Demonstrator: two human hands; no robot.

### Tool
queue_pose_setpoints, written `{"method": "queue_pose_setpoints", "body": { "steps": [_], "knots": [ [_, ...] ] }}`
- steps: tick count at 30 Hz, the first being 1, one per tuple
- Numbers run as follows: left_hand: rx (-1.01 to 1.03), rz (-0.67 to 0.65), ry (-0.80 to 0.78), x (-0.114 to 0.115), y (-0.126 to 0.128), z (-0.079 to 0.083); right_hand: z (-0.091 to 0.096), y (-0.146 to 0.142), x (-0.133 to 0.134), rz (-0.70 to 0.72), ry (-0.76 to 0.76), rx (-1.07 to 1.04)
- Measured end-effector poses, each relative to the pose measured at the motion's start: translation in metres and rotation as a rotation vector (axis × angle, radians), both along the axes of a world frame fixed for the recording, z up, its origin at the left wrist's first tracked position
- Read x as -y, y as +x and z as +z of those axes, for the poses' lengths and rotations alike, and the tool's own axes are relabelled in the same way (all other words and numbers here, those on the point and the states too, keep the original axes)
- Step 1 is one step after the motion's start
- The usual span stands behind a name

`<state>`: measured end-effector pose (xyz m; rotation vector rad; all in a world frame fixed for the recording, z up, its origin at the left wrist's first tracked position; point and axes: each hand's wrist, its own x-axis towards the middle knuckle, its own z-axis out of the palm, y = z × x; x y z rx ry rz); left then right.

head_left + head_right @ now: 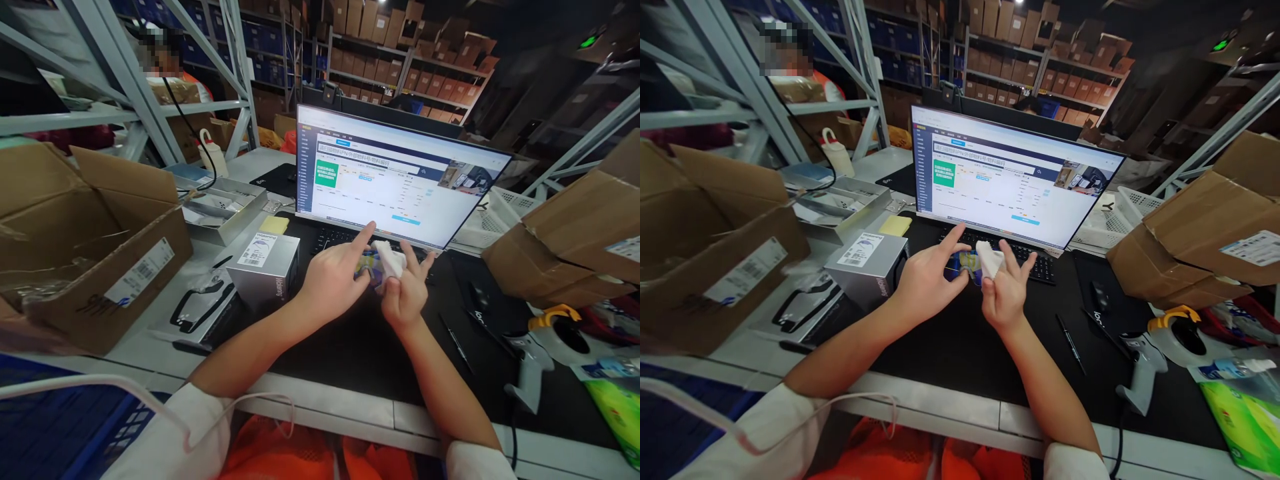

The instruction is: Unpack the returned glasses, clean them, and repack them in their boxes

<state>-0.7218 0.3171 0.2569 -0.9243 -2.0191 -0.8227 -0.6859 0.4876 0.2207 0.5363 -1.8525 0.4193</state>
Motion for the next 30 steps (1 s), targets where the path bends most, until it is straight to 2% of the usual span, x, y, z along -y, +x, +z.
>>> {"method": "queue_pose_setpoints", "body": {
  "steps": [4, 9, 14, 17, 20, 24, 26, 30],
  "knots": [
    [-0.027, -0.003, 0.036, 0.001, 0.0, 0.001, -0.006, -0.001, 0.002, 0.023, 0.076, 0.019],
    [-0.002, -0.014, 0.078, 0.002, 0.001, 0.003, -0.006, -0.005, -0.004, -0.039, -0.085, -0.017],
    [-0.058, 0.013, 0.031, 0.001, 0.001, 0.002, 0.0, 0.004, 0.005, 0.107, 0.087, 0.061],
    [-0.059, -0.012, 0.001, 0.001, 0.001, 0.003, 0.01, 0.006, -0.002, 0.151, 0.117, 0.072],
    [-0.04, -0.058, -0.04, 0.003, 0.002, 0.005, 0.017, 0.005, -0.011, 0.168, 0.115, 0.049],
    [-0.052, -0.163, -0.066, 0.005, 0.002, 0.006, 0.019, 0.004, -0.012, 0.258, 0.218, 0.037],
    [-0.037, -0.166, -0.051, 0.006, 0.002, 0.006, 0.018, 0.004, -0.014, 0.249, 0.235, 0.034],
    [0.02, -0.082, -0.027, 0.006, 0.003, 0.006, 0.017, 0.006, -0.016, 0.162, 0.184, 0.047]
  ]
}}
